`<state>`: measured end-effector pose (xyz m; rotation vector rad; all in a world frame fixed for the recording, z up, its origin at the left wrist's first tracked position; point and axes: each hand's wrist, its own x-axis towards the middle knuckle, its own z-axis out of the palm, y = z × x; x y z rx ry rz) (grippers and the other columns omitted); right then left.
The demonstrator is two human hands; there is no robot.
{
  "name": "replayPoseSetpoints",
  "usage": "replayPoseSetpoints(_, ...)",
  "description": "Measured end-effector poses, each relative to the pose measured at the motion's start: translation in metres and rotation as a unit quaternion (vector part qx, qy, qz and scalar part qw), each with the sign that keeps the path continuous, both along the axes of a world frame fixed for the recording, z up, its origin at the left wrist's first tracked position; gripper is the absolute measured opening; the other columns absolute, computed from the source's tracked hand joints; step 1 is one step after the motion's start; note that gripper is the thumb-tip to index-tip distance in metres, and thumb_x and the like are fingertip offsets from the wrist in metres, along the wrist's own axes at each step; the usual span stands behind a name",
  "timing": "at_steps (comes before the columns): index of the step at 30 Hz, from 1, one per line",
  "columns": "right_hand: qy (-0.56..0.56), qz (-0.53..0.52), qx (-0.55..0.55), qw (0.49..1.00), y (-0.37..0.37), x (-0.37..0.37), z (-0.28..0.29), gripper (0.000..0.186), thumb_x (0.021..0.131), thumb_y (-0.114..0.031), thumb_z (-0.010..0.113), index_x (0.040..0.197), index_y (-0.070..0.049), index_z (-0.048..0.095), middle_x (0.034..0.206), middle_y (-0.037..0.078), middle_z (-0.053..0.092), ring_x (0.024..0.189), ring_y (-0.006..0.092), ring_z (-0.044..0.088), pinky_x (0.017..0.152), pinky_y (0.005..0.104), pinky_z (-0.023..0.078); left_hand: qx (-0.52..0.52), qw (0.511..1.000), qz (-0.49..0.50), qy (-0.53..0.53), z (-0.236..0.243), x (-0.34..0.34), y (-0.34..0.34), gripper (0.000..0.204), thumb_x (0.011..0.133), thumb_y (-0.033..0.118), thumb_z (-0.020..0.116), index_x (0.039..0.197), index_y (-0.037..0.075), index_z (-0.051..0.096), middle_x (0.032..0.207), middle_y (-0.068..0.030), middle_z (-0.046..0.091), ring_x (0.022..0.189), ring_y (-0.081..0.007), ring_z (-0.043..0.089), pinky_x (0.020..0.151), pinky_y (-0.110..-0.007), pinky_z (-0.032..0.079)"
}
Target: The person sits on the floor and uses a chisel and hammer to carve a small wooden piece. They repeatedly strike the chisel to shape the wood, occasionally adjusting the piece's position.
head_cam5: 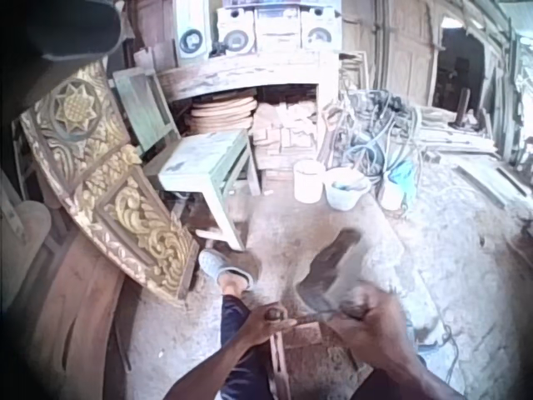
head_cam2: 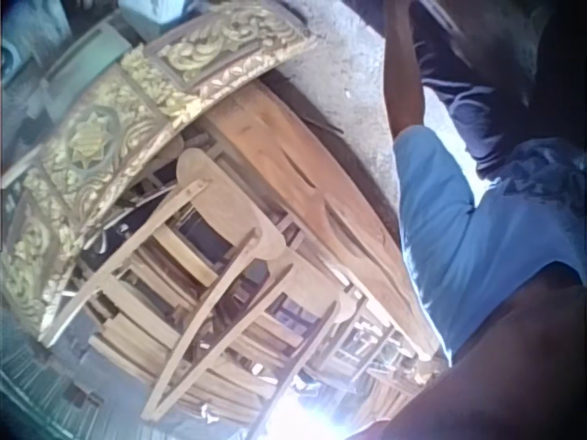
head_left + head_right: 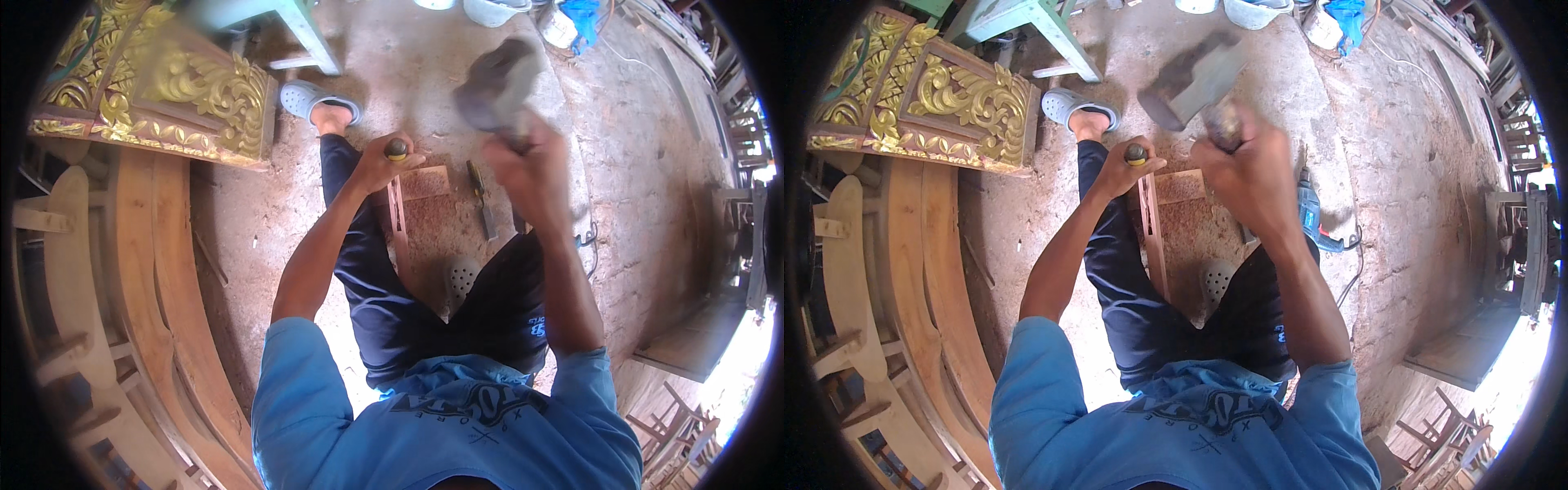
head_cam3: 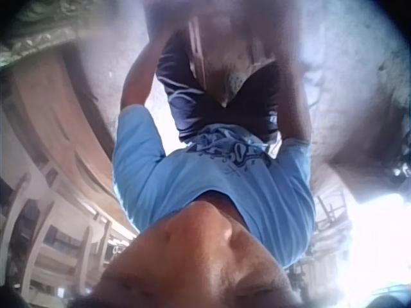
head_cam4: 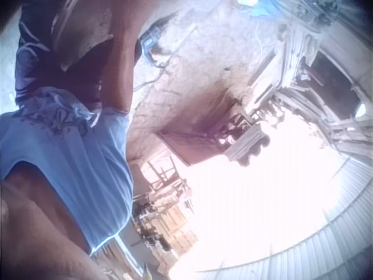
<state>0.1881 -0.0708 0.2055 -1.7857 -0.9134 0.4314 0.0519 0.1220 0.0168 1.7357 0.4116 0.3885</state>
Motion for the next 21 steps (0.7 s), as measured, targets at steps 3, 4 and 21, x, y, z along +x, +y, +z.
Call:
replayPoseSetpoints(3,0.037,0.007,0.147,0.988,-0.002,-0.007,0.027,0.016,0.081,0.000,0.071,0.095,-0.003,0.064,0.079,0.000,0.066,0.073,0.0074,0.060,0.064,0.0262,0.049,0.014,1.000,0.007,-0.015,-0.012,-0.004,0.002,0.027,0.085,0.020,0.083,0.081,0.009,0.059,0.073,0.0066,0.052,0.070,-0.0055,0.047,0.063,-0.026,0.041)
replayPoseSetpoints(4,0.034,0.006,0.199,0.979,0.002,-0.011,0.027,0.019,0.079,0.000,0.074,0.095,-0.002,0.063,0.078,0.001,0.067,0.075,0.0083,0.063,0.066,0.0265,0.051,0.030,0.999,0.005,-0.042,-0.016,-0.007,0.002,0.026,0.085,0.019,0.083,0.082,0.009,0.059,0.073,0.0067,0.051,0.070,-0.0048,0.048,0.062,-0.026,0.042)
replayPoseSetpoints(21,-0.068,0.063,0.107,0.990,0.018,-0.010,0.028,0.021,0.083,-0.008,0.072,0.101,0.000,0.066,0.079,0.014,0.070,0.071,0.0192,0.068,0.064,0.0316,0.053,-0.023,0.995,0.049,-0.083,-0.025,-0.006,-0.004,0.021,0.087,0.012,0.080,0.082,0.009,0.061,0.070,0.0076,0.052,0.065,-0.0027,0.046,0.057,-0.024,0.039)
